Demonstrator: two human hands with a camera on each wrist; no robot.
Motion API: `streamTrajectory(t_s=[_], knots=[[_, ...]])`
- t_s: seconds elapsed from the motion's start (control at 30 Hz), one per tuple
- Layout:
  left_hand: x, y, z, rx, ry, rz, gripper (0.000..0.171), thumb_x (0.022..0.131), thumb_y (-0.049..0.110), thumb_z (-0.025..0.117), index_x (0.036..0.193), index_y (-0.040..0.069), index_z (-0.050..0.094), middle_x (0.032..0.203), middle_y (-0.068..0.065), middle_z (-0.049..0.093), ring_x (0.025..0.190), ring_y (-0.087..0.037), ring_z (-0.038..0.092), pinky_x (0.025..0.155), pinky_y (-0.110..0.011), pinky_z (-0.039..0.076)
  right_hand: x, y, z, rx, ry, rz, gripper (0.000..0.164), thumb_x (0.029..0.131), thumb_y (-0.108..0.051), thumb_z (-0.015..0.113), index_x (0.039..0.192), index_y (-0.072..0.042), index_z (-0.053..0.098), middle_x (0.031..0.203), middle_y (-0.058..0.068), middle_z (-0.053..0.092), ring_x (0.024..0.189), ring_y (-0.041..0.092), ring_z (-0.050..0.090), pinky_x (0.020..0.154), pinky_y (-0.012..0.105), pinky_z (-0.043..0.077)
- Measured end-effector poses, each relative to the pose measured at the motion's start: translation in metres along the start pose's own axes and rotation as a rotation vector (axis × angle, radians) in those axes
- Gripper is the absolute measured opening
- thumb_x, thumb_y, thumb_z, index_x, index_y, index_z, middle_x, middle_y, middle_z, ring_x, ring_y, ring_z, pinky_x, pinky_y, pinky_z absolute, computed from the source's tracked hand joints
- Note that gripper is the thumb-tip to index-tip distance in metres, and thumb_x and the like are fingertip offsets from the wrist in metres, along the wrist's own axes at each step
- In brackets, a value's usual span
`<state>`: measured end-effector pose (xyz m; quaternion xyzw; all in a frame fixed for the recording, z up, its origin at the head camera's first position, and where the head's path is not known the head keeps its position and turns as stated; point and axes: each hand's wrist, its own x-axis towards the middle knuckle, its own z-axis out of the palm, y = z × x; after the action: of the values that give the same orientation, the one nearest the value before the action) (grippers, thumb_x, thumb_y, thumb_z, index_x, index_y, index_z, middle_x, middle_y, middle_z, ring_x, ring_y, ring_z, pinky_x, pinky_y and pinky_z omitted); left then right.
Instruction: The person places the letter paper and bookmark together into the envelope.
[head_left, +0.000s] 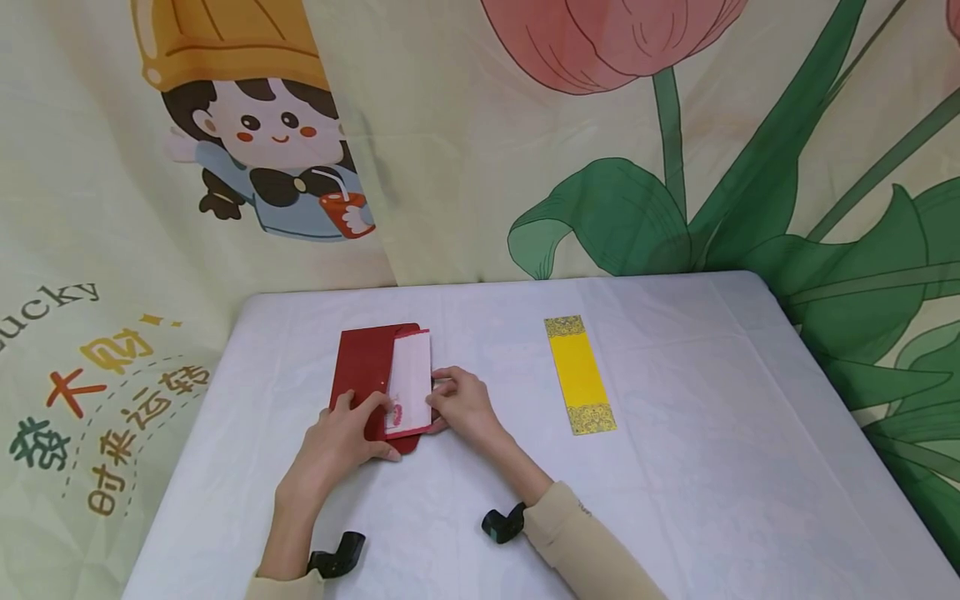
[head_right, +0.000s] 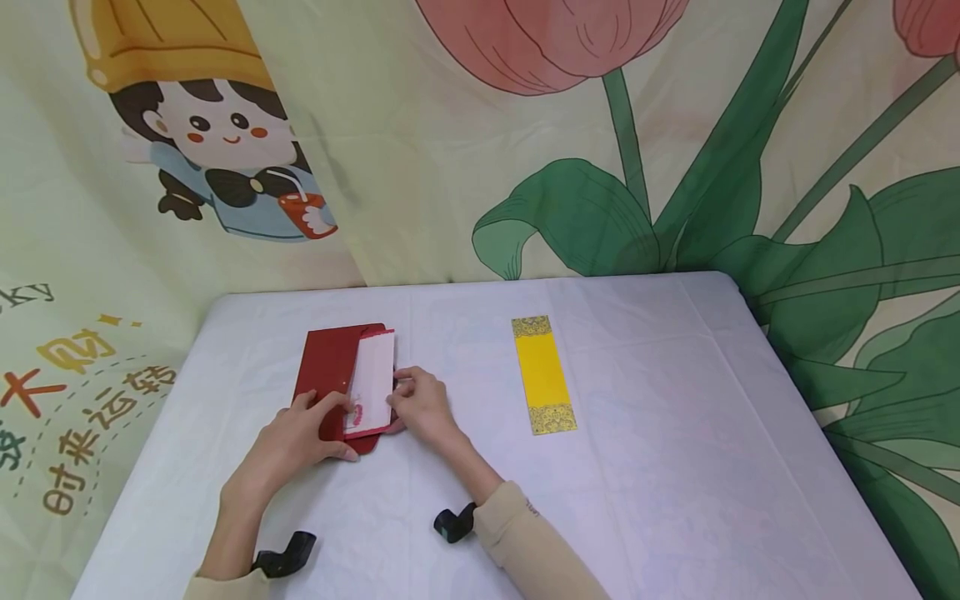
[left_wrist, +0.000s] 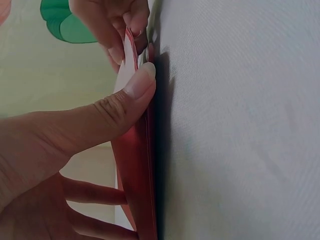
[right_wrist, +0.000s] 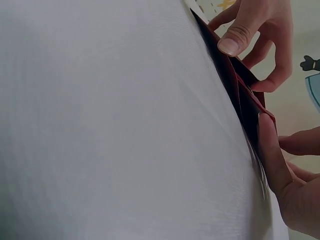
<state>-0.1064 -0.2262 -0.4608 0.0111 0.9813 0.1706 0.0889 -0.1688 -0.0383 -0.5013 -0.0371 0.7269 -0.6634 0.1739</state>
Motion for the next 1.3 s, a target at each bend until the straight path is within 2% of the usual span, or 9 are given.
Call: streamTrajectory(t_s=[0.33,0.67,0.87,1.3], knots=[[-0.002,0.0,0.0,0.004,0.0,0.001,0.073,0.066,0.042,0.087,0.128,0.02,0.055,0.14,-0.031,0.039,0.116,-0.057,0.045,0.083,-0.065,0.05,-0.001,-0.002,0.006,-0.04,0.02,-0.025,0.042,0.087,0.002,0.066,0.128,-0.001,0.056,0.088,0.009,0.067,0.055,0.019,0.067,0.05,0.034,0.057],[-0.002,0.0,-0.002,0.003,0.001,0.01,0.071,0.067,0.045,0.086,0.126,0.022,0.054,0.139,-0.031,0.04,0.112,-0.057,0.047,0.082,-0.067,0.047,0.001,-0.001,0.013,-0.1,0.036,-0.054,0.042,0.085,0.001,0.068,0.126,-0.001,0.058,0.087,0.01,0.068,0.061,0.014,0.066,0.05,0.029,0.056],[-0.001,0.0,-0.002,0.004,0.0,0.009,0.068,0.068,0.043,0.086,0.124,0.022,0.055,0.138,-0.03,0.041,0.112,-0.057,0.048,0.082,-0.067,0.047,0.002,-0.003,0.017,-0.133,0.038,-0.066,0.042,0.085,0.0,0.068,0.126,0.0,0.058,0.086,0.009,0.068,0.058,0.014,0.064,0.049,0.027,0.055],[0.0,0.002,-0.002,0.002,-0.011,-0.004,0.068,0.068,0.042,0.086,0.124,0.021,0.055,0.139,-0.032,0.04,0.115,-0.058,0.045,0.083,-0.068,0.047,0.004,-0.005,0.026,-0.135,0.031,-0.071,0.04,0.085,0.002,0.068,0.124,0.001,0.059,0.084,0.009,0.068,0.06,0.012,0.065,0.05,0.025,0.056]])
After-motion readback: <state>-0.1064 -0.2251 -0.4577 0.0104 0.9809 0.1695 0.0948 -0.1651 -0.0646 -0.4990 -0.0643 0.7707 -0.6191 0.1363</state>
